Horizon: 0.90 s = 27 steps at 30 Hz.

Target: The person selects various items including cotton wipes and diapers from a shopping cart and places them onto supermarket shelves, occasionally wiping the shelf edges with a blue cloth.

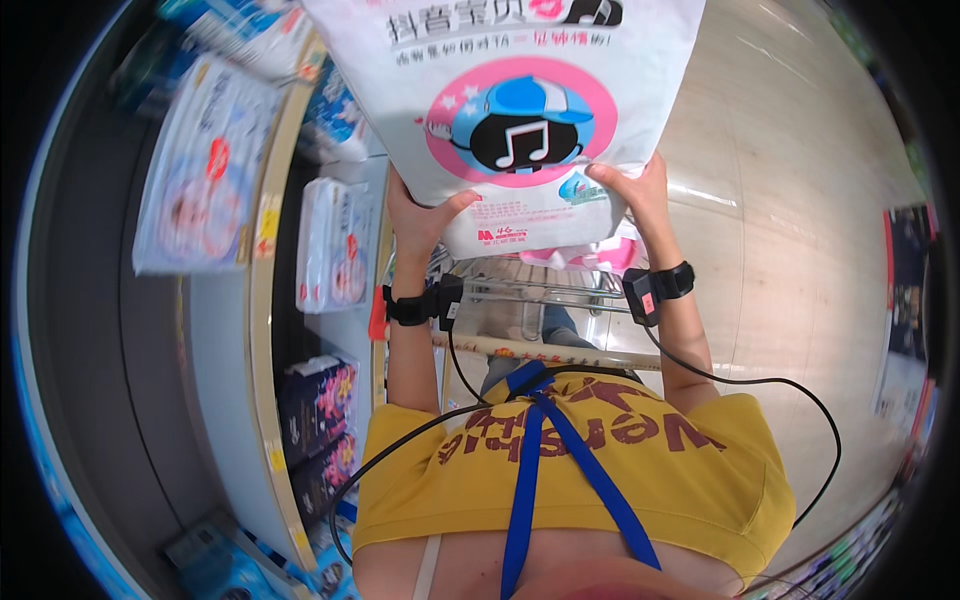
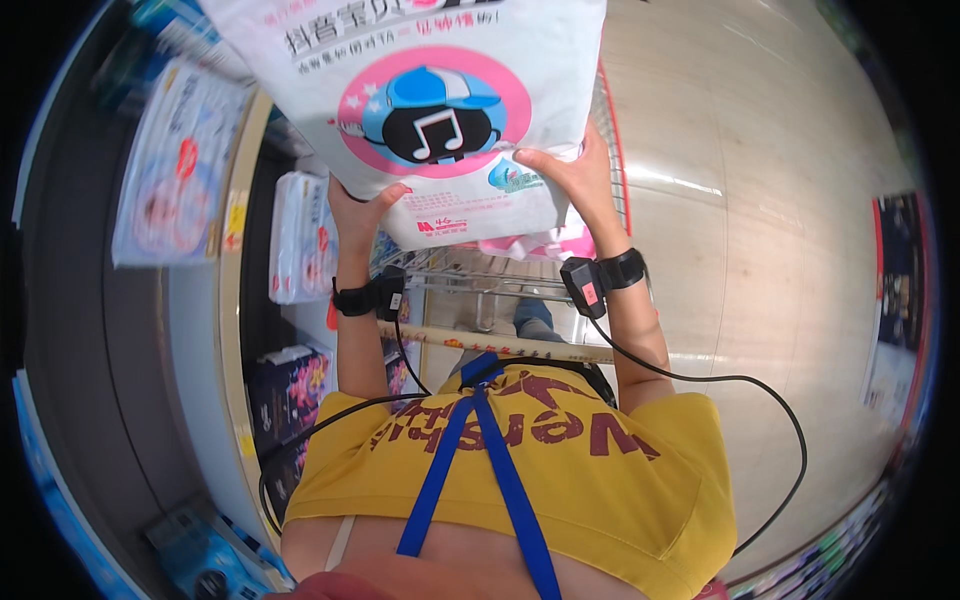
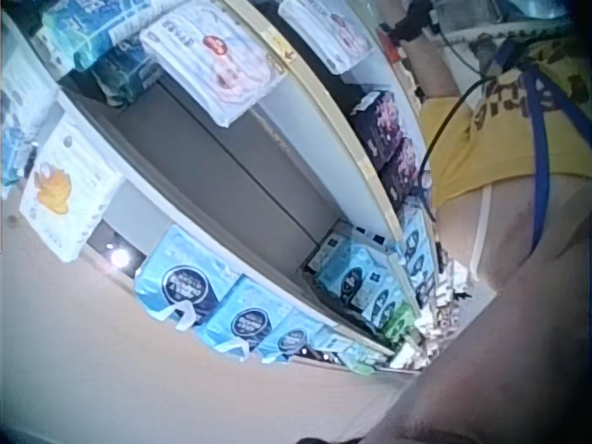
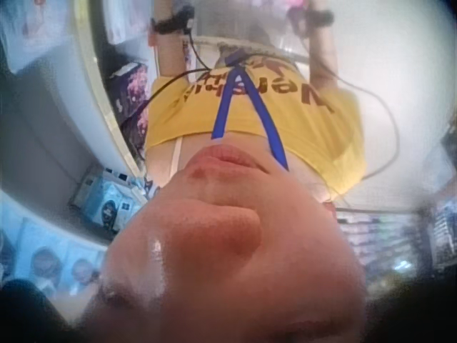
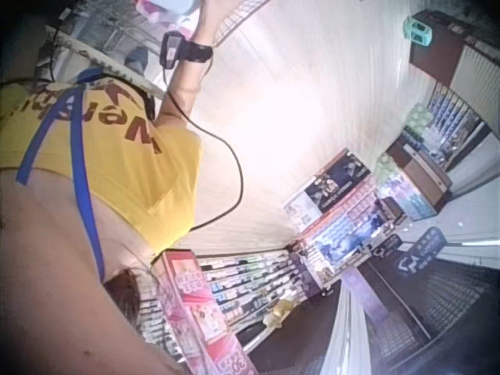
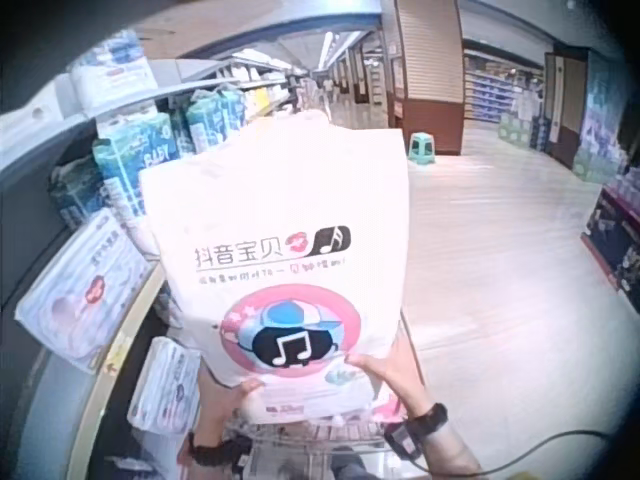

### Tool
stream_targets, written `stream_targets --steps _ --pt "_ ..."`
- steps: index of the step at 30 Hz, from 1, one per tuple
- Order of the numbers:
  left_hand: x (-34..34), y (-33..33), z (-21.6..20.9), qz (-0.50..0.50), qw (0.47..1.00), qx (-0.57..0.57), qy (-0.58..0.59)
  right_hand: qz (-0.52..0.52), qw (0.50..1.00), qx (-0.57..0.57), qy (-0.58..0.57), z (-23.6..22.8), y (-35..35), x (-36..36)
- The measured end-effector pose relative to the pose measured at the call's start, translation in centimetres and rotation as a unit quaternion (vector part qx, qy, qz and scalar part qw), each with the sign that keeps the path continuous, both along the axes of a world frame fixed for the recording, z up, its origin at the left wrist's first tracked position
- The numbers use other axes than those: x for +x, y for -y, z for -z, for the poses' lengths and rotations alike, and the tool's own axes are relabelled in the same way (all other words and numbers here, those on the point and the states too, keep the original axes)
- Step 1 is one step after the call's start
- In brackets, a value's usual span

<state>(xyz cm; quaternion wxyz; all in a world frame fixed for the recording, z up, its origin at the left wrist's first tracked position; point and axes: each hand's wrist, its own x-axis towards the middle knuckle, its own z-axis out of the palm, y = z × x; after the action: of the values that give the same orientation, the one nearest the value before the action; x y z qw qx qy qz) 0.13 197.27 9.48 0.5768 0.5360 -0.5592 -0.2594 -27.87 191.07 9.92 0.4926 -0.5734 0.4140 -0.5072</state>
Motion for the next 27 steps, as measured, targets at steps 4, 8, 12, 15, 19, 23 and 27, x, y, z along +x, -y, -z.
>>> stream_targets --steps 4,8,12,15,19,23,27 --pt "-3.0 -8.0 -6.6 -0.117 0.989 -0.091 0.012 -0.109 0.988 -0.009 0.113 -2.1 -1.1 1.1" --pt "-5.5 -12.8 -12.4 -0.224 0.968 -0.107 0.042 -0.151 0.969 -0.105 0.162 -7.2 -1.9 1.6" --pt "-12.0 -15.6 -16.8 -0.273 0.944 -0.154 0.104 -0.22 0.932 -0.11 0.264 -10.5 -2.3 -1.2" --pt "-16.3 -17.5 -18.0 -0.343 0.91 -0.201 0.118 -0.251 0.927 -0.136 0.241 -11.6 -2.1 -3.1" --pt "-20.1 -20.4 -22.4 -0.397 0.87 -0.209 0.204 -0.311 0.884 -0.179 0.3 -16.3 -3.0 -4.2" --pt "-23.1 -22.3 -23.0 -0.452 0.838 -0.213 0.219 -0.419 0.849 -0.125 0.297 -16.7 -3.2 -3.3" --pt "-18.5 -27.6 -25.2 -0.495 0.807 -0.206 0.249 -0.465 0.82 -0.139 0.303 -18.4 -7.1 4.3"
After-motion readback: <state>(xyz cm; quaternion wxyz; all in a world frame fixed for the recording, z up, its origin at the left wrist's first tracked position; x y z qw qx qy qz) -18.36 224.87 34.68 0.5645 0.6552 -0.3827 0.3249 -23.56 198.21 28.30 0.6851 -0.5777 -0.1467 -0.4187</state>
